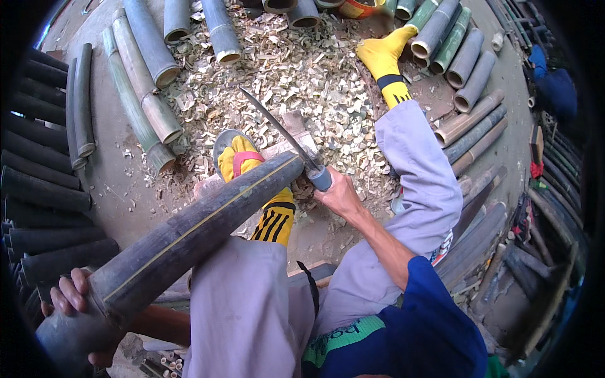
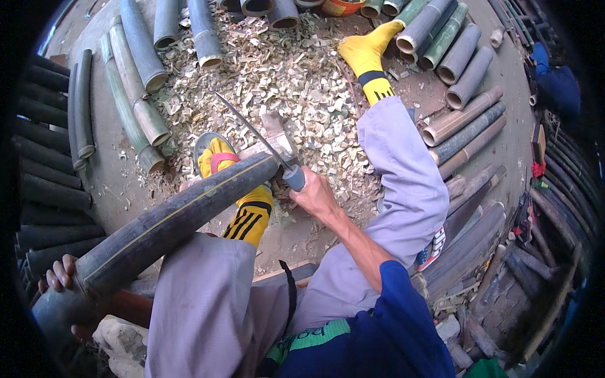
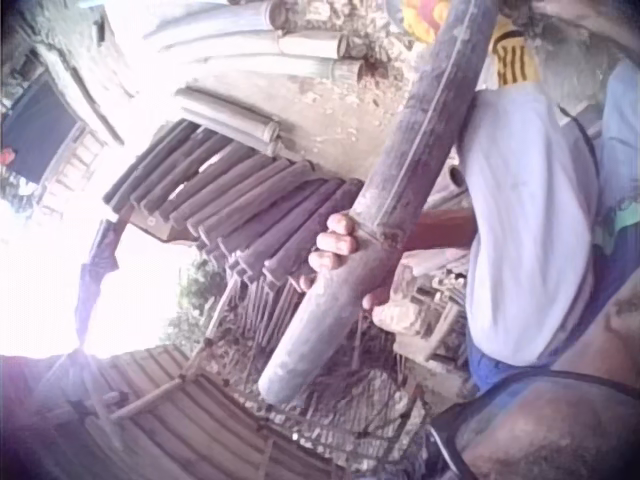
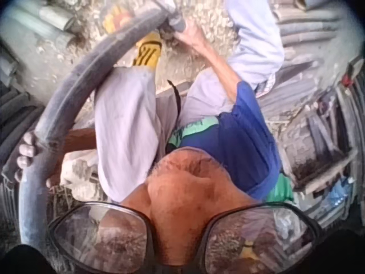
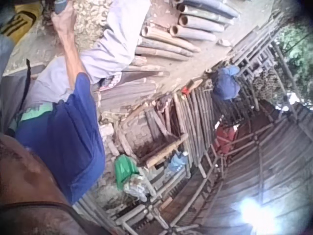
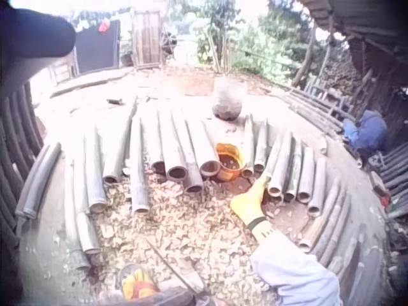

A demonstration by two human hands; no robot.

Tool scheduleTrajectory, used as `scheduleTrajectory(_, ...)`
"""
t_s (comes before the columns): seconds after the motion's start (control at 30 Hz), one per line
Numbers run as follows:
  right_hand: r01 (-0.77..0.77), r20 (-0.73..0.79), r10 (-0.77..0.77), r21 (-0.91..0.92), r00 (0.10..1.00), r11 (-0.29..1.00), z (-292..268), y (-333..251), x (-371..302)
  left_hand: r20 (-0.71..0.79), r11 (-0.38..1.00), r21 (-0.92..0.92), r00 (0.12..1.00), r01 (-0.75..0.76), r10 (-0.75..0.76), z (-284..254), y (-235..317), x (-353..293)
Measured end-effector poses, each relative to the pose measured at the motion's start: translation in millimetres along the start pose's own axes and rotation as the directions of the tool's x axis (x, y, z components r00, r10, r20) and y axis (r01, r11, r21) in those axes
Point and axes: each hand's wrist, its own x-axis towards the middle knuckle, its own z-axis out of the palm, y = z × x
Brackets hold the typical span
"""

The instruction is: The person uses a knife to carve and shape segments of bamboo while sitting on the ground.

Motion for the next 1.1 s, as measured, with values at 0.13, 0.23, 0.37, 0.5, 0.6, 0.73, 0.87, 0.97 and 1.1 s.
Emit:
scheduleTrajectory(0.13,-0.344,0.237,0.257,0.491,0.937,0.8,-3,6,2,-0.411,0.997,-0.05,0.909,0.052,-0.068,-25,-16,-24)
scheduleTrajectory(0.23,-0.444,0.282,0.346,0.48,0.895,0.757,5,5,-5,-0.683,0.889,0.017,0.654,0.458,-0.324,-54,-40,-53)
scheduleTrajectory(0.37,-0.331,0.153,0.302,0.224,0.941,0.917,12,6,-2,-0.877,0.789,-0.099,0.322,0.606,-0.357,-133,-73,-131)
scheduleTrajectory(0.5,-0.301,0.084,0.292,0.137,0.953,0.944,15,16,-1,-0.905,0.554,-0.191,0.072,0.81,-0.419,-140,-95,-182)
scheduleTrajectory(0.6,-0.309,0.106,0.296,0.134,0.949,0.942,21,11,1,-0.932,0.089,0.043,0.072,0.995,-0.356,-142,-76,-200)
scheduleTrajectory(0.73,-0.29,0.043,0.288,0.084,0.957,0.953,20,16,-1,-0.489,-0.08,0.867,0.81,0.492,-0.322,-86,-81,-148)
scheduleTrajectory(0.87,-0.226,0.019,0.225,0.112,0.974,0.968,21,13,-2,-0.004,-0.091,0.993,0.754,-0.073,-0.657,-67,-112,-118)
scheduleTrajectory(0.97,-0.244,0.036,0.242,0.101,0.97,0.964,22,17,-2,0.008,-0.051,0.996,0.633,-0.074,-0.774,-97,-143,-121)
scheduleTrajectory(1.1,-0.205,0.031,0.203,0.085,0.979,0.975,23,19,-4,0.013,0.026,1.0,0.665,0.01,-0.747,-87,-144,-103)
